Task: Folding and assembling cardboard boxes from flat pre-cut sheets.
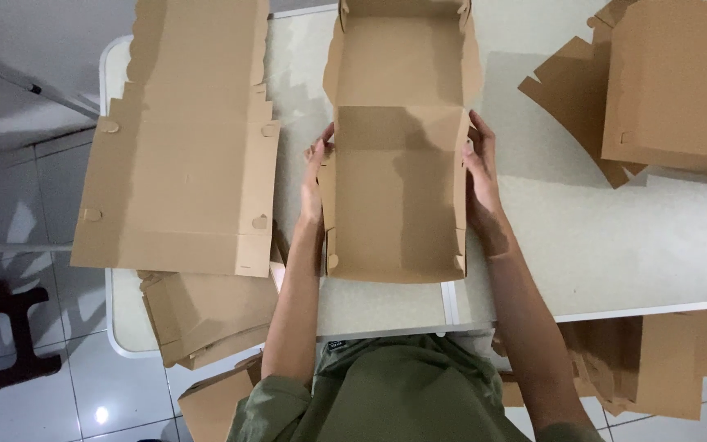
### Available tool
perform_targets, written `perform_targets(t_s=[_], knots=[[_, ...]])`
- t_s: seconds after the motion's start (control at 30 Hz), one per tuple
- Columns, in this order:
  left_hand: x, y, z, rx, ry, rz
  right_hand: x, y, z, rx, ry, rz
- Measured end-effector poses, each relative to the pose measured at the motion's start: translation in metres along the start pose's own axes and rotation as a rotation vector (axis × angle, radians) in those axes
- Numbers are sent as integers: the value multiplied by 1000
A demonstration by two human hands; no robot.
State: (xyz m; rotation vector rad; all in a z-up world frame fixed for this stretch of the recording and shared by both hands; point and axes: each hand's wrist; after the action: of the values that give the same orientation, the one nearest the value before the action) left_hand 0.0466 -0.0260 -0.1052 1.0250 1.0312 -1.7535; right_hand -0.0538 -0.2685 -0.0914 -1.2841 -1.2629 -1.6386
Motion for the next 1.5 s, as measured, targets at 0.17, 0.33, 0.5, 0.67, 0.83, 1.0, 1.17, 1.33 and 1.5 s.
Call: perform_targets(t_s=[0.17,0.33,0.5,0.67,0.83,1.0,1.17,1.33,1.5], knots=[[42,21,-21,-51,92,54,26,-4,13,-15,143,34],[29,6,3,-75,231,110,-126,-27,-45,-60,96,-82],[-7,-18,15,-29,473,-299,-441,-63,-162,-105,-1,-65],[-20,-23,27,-91,376,-280,-212,-72,-84,-245,-61,157],[-8,-16,26,-123,347,-204,-152,-15,-66,-314,-79,99],[-93,-42,62,-78,331,-141,-32,8,-19,-95,-126,-242],[-43,-12,35,-9,289,12,59,14,-19,-116,-365,255],[-36,-1,13,110,19,247,27,34,-72,85,-498,229],[-47,19,-12,204,474,560,-25,18,-108,57,-452,224]])
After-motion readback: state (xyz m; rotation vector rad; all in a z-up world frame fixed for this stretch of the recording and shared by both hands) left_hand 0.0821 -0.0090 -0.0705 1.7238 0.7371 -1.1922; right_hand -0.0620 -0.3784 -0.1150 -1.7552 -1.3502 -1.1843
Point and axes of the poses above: each hand's wrist, its own y-axis towards the middle knuckle, its own z-axis out of the palm, x = y × z, and after that the axes turned 4 degrees about -z, right-handed
